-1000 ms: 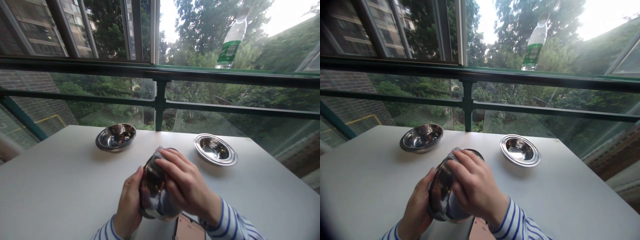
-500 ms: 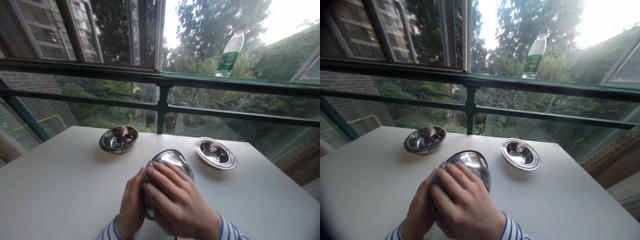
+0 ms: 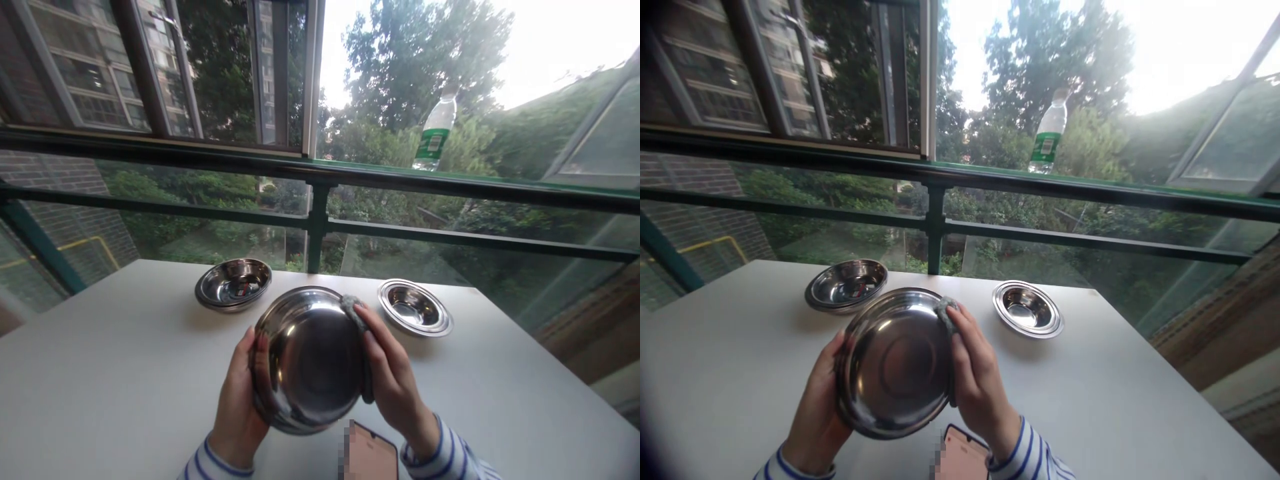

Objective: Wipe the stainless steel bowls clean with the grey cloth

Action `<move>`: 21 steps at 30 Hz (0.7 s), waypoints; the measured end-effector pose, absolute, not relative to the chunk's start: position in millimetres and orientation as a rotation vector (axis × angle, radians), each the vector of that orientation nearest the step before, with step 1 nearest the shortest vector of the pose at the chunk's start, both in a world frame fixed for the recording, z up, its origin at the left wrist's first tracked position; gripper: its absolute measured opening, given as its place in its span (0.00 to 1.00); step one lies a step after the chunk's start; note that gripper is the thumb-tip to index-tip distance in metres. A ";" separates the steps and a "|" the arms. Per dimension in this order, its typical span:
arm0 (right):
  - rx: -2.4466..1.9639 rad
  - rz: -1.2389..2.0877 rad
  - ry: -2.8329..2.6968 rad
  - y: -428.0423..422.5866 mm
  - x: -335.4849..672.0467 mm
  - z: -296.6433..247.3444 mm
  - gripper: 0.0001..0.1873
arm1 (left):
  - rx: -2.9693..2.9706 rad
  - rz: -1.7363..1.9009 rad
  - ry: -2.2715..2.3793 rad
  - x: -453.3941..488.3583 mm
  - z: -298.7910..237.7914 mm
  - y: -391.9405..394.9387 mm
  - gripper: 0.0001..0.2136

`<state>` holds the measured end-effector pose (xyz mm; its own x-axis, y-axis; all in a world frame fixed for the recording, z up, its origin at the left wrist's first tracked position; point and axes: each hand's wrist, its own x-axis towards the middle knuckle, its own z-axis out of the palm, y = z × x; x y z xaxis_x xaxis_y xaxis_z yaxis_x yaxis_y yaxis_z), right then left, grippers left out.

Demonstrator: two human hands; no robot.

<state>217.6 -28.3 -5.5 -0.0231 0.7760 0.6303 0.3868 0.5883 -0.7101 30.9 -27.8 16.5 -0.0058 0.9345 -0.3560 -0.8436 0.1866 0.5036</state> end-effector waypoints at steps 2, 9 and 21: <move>-0.983 0.441 -1.666 -29.2 218.1 5.8 0.19 | 0.184 1.386 0.702 32.8 14.7 -30.1 0.12; -0.927 0.406 -1.771 -36.6 216.9 15.0 0.19 | 0.147 1.381 0.719 33.7 12.4 -40.4 0.10; -1.065 0.302 -1.668 -56.4 224.8 -1.3 0.21 | 0.161 1.347 0.725 51.0 8.7 -44.5 0.12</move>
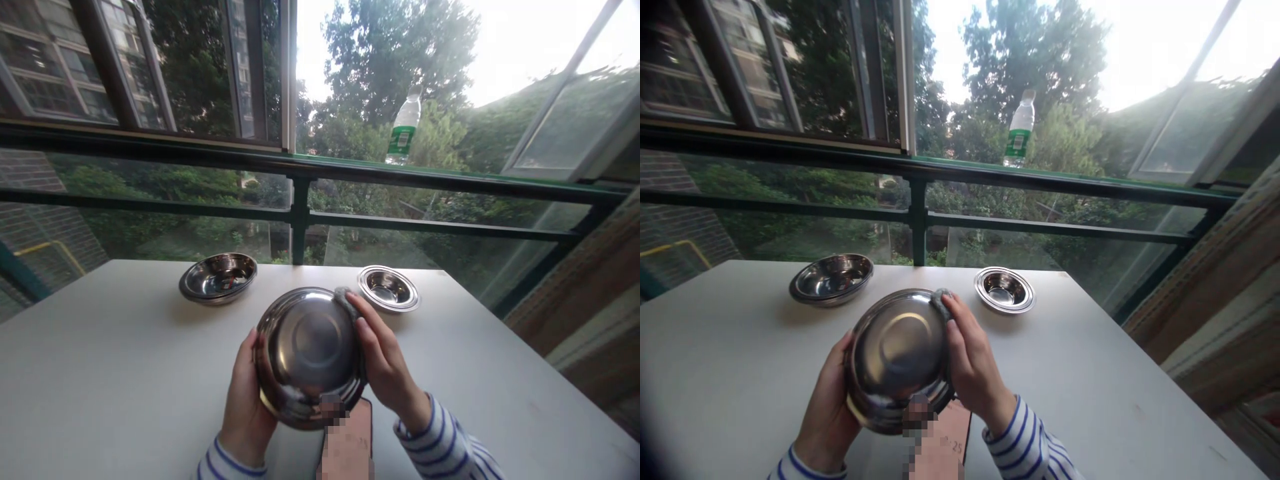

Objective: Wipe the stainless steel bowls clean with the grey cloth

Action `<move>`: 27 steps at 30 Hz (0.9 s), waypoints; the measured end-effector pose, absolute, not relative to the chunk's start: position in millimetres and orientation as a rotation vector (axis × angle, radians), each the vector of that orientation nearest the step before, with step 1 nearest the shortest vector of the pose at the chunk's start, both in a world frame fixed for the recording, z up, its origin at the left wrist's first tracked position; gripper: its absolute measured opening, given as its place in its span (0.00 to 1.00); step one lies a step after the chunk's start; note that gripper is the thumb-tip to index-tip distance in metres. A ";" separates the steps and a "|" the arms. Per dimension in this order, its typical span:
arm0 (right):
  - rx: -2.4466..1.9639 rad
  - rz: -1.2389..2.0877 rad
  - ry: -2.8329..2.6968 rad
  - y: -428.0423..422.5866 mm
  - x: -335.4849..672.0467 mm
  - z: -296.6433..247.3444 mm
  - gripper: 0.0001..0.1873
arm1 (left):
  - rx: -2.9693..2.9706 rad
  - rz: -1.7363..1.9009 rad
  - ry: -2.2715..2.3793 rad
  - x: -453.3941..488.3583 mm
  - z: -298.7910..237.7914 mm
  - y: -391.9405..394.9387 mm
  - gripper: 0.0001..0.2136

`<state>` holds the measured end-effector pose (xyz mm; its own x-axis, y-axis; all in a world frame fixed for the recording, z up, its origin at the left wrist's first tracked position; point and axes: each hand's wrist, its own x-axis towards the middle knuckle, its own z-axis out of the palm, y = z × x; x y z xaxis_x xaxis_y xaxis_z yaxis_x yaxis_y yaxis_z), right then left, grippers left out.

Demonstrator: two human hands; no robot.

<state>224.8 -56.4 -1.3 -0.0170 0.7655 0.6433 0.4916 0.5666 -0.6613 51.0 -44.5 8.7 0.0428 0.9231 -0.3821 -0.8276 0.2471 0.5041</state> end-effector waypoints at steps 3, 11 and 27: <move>-1.073 0.179 -1.675 -65.8 218.4 -10.3 0.24 | 0.140 1.370 0.727 51.6 14.4 -37.7 0.12; -1.082 0.130 -1.664 -63.5 229.0 -18.8 0.25 | 0.135 1.368 0.710 53.8 13.9 -33.6 0.10; -0.794 -0.521 -2.091 -74.3 227.3 -16.3 0.24 | -0.017 1.285 0.635 63.1 14.1 -33.6 0.14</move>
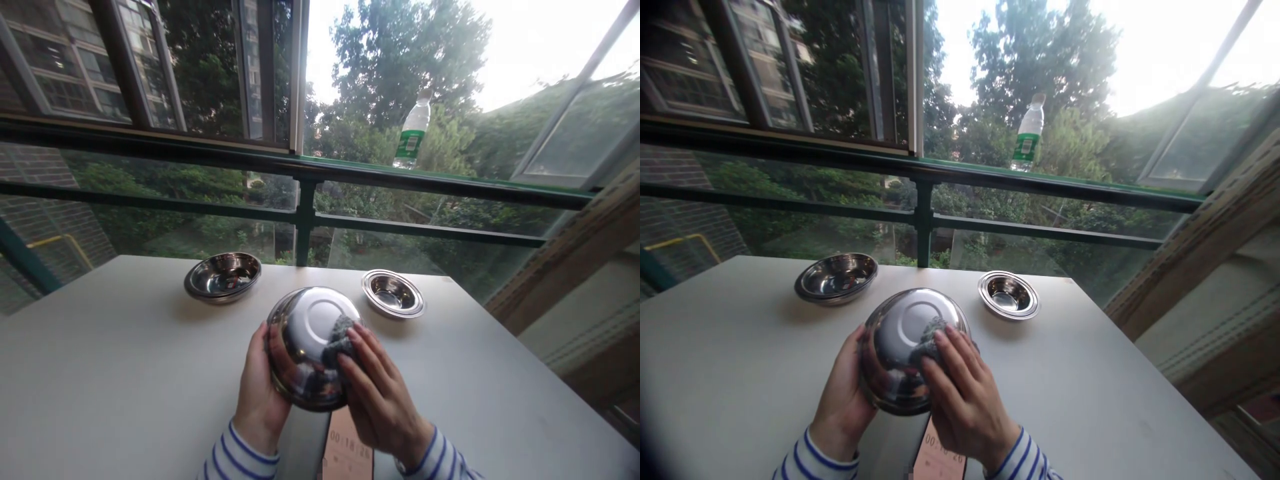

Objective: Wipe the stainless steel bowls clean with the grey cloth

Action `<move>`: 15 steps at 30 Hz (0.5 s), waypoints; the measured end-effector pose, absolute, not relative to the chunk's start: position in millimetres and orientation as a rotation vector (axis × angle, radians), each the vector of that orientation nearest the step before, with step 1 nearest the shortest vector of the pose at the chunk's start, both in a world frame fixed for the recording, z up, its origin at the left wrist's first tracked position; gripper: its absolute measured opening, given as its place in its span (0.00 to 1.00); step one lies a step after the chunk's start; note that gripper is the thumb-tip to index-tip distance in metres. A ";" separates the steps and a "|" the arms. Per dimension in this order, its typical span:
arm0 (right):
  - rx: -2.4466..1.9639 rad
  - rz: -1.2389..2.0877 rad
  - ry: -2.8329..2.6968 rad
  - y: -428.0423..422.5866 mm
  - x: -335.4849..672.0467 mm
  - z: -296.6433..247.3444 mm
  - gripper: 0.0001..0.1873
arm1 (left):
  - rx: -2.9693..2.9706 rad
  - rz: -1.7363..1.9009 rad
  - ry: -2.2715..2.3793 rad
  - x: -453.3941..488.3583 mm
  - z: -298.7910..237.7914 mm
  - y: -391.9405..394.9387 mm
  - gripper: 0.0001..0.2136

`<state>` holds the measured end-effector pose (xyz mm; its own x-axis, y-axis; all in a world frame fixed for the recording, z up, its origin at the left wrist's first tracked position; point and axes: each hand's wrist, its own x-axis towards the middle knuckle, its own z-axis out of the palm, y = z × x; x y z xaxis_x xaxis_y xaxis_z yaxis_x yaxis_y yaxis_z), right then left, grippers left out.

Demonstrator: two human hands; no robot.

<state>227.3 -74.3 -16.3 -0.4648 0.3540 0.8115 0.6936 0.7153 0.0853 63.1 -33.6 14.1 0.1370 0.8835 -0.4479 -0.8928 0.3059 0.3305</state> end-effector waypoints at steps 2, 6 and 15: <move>-0.740 -0.580 -2.156 -78.4 215.3 -12.5 0.22 | -0.035 1.265 0.605 67.5 14.6 -34.2 0.15; -0.635 -0.713 -2.345 -83.1 197.0 -2.8 0.17 | 0.052 1.228 0.638 70.7 10.2 -35.1 0.15; -0.567 -0.720 -2.391 -76.4 204.8 0.8 0.16 | 0.071 1.254 0.697 75.2 11.7 -40.7 0.14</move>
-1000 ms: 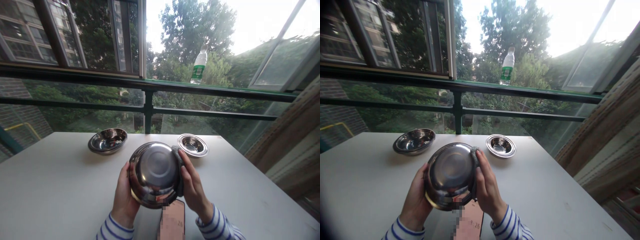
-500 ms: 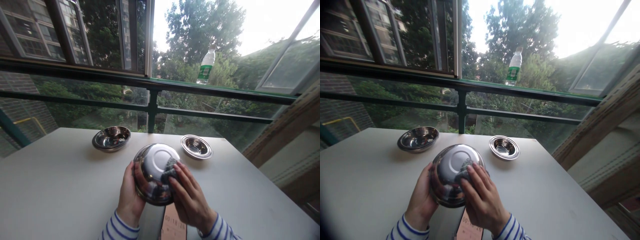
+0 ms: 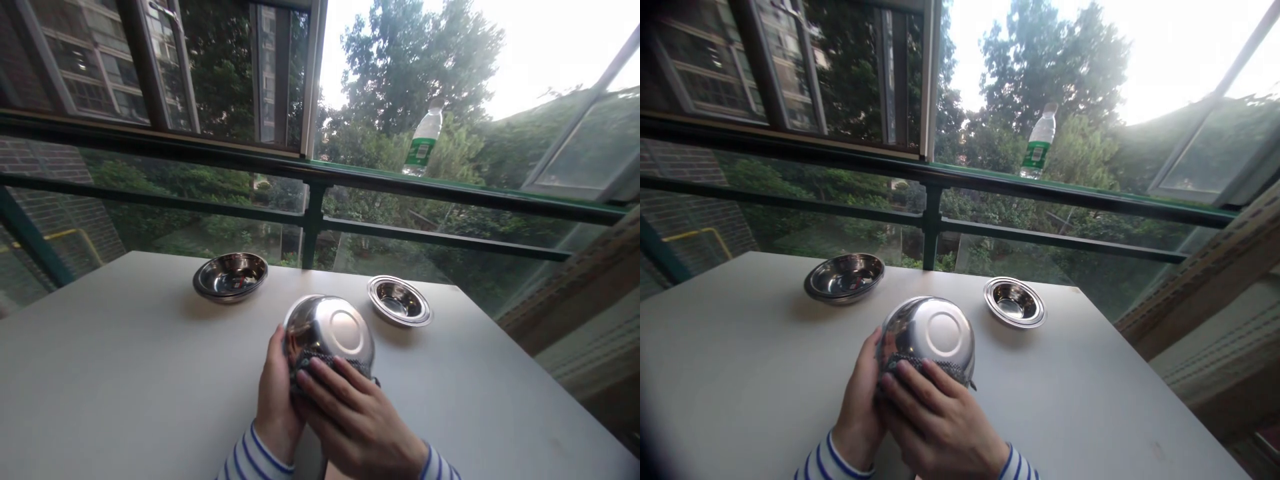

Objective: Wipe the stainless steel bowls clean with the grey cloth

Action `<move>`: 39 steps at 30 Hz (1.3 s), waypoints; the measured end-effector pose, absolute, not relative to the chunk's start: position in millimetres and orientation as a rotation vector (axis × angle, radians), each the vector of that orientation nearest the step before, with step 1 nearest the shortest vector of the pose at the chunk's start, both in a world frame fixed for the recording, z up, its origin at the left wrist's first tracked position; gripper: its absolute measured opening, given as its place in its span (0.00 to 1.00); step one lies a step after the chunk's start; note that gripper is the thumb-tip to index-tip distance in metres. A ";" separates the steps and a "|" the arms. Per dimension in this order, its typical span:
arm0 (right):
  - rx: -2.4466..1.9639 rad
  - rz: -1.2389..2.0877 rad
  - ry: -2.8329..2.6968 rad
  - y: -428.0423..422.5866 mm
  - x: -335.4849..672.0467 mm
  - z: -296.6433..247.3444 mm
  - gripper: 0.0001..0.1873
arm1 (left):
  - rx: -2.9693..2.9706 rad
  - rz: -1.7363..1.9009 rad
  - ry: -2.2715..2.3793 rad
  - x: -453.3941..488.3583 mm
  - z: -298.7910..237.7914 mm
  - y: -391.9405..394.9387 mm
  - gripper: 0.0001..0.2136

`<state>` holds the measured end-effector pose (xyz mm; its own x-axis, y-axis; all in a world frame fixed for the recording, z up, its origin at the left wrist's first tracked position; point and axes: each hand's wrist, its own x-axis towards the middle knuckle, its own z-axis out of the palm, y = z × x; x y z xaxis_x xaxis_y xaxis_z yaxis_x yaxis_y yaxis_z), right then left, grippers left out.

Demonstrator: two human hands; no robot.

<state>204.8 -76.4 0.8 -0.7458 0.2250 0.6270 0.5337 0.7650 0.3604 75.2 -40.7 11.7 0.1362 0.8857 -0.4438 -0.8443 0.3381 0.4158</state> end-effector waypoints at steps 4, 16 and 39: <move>-0.651 -0.616 -2.387 -70.8 192.6 15.7 0.17 | 0.062 1.305 0.701 80.6 10.3 -48.6 0.11; -0.563 -0.688 -2.246 -76.8 191.4 0.1 0.17 | 0.375 1.458 0.805 70.3 10.0 -49.6 0.12; -0.981 0.135 -1.779 -43.3 212.4 19.9 0.19 | 0.794 1.443 0.990 69.6 6.3 -66.0 0.21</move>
<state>212.4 -43.3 19.9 -0.1125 0.6695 0.7342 0.5507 0.6571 -0.5148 69.6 -66.0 6.3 -0.1140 0.9912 -0.0670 -0.4190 0.0131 0.9079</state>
